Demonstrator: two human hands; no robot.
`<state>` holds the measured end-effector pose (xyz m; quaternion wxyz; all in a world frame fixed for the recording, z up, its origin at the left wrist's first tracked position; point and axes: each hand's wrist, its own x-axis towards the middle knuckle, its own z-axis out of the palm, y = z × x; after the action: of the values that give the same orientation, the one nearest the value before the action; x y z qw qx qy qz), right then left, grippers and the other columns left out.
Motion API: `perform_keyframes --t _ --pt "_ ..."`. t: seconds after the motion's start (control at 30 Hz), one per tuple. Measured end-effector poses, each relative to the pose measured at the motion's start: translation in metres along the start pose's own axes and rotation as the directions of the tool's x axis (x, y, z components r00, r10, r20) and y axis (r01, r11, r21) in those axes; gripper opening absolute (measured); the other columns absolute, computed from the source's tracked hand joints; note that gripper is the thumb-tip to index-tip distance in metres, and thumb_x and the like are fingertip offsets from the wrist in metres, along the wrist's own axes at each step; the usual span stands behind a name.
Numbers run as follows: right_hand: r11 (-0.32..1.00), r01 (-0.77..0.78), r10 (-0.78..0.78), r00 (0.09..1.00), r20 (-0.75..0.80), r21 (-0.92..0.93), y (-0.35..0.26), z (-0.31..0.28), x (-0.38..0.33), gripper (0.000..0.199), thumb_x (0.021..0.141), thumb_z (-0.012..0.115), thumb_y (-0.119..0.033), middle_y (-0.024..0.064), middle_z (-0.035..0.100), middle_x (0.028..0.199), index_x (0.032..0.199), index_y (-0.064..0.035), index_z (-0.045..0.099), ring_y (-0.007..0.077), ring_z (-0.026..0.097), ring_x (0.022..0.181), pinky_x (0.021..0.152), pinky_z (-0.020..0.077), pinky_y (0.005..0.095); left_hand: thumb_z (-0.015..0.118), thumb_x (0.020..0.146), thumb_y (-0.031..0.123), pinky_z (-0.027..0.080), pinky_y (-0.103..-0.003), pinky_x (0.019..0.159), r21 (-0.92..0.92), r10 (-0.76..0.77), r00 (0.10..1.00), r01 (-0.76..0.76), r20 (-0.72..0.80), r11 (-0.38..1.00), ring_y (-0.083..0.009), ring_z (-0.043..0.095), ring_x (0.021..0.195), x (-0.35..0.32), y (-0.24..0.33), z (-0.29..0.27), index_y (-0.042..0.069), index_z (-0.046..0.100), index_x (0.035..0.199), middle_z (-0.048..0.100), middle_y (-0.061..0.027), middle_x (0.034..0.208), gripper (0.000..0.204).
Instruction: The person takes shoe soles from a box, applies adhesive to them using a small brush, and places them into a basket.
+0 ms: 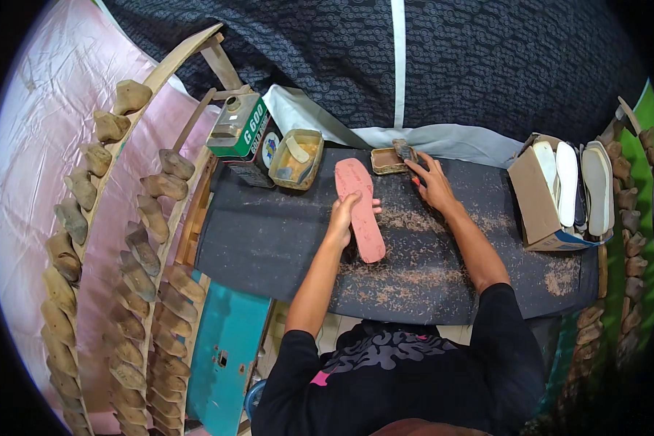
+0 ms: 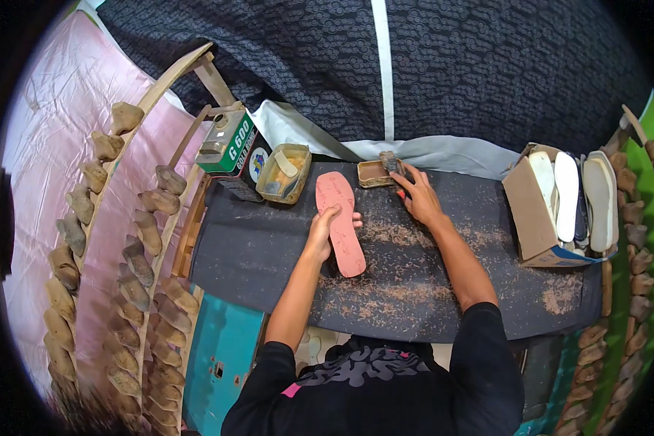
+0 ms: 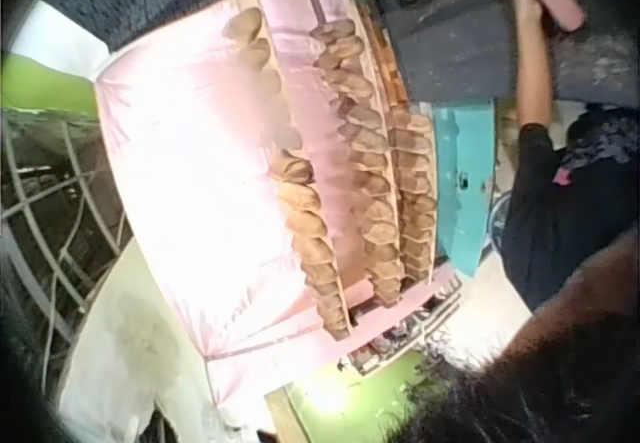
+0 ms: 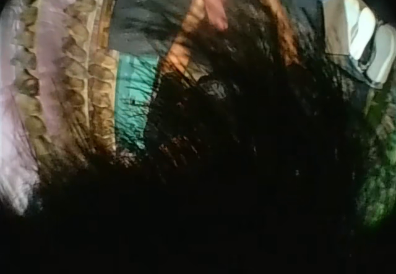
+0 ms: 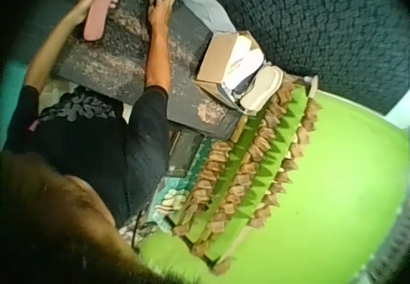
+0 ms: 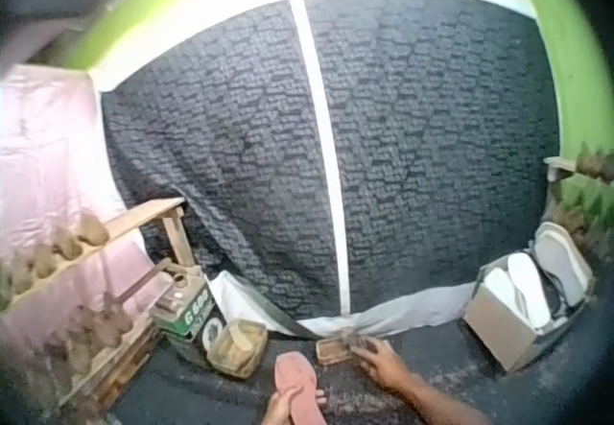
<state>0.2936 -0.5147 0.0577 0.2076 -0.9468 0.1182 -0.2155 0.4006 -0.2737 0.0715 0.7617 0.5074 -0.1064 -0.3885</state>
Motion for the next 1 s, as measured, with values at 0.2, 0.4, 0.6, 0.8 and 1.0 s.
perform_keyframes --t 0.2,0.4,0.6,0.8,1.0 --pt "0.995 0.097 -0.094 0.989 -0.118 0.020 0.010 0.022 0.013 0.061 0.076 0.062 0.013 0.0115 0.048 0.143 0.128 -0.0173 0.063 0.0354 0.053 0.120 0.102 0.0464 0.0406 0.050 0.098 0.040 0.057 -0.038 0.071 0.063 -0.110 0.983 0.101 0.144 0.993 -0.0281 0.071 0.080 0.011 0.005 -0.016 -0.002 0.055 0.120 0.069 -0.0183 0.095 0.048" --pt "0.938 0.124 0.003 0.931 -0.364 0.325 0.005 0.018 0.031 0.036 0.085 0.063 0.008 0.0137 0.064 0.124 0.117 -0.0066 0.067 0.0313 0.064 0.110 0.090 0.0524 0.0332 0.049 0.098 0.045 0.057 -0.038 0.068 0.060 -0.126 0.977 0.117 0.173 0.991 -0.0269 0.071 0.078 0.025 0.003 -0.025 -0.001 0.055 0.120 0.069 -0.0166 0.095 0.052" --pt "0.932 0.092 0.007 0.962 -0.272 0.350 -0.008 -0.003 0.030 0.022 0.084 0.067 0.005 0.0130 0.068 0.115 0.105 -0.0029 0.069 0.0299 0.066 0.106 0.085 0.0533 0.0339 0.051 0.097 0.048 0.057 -0.035 0.063 0.018 -0.133 0.983 0.132 0.127 0.991 -0.0220 0.069 0.069 0.033 -0.001 -0.030 0.001 0.051 0.124 0.068 -0.0150 0.098 0.055" --pt "0.966 0.172 -0.127 0.966 -0.227 0.191 0.000 0.002 0.033 0.023 0.078 0.069 0.005 0.0133 0.069 0.108 0.099 -0.0021 0.069 0.0331 0.064 0.103 0.088 0.0510 0.0393 0.046 0.098 0.055 0.056 -0.033 0.057 0.003 -0.118 0.979 0.119 0.164 0.993 -0.0190 0.066 0.064 0.040 -0.011 -0.031 0.005 0.045 0.133 0.066 -0.0146 0.101 0.061" --pt "0.971 0.174 -0.134 0.964 -0.229 0.162 0.001 0.003 0.033 0.021 0.078 0.068 0.007 0.0137 0.069 0.109 0.098 -0.0012 0.068 0.0332 0.064 0.102 0.089 0.0504 0.0379 0.038 0.100 0.058 0.057 -0.032 0.060 0.066 -0.046 0.981 0.034 0.189 0.997 -0.0180 0.064 0.064 0.036 -0.015 -0.027 0.007 0.038 0.142 0.064 -0.0136 0.113 0.066"
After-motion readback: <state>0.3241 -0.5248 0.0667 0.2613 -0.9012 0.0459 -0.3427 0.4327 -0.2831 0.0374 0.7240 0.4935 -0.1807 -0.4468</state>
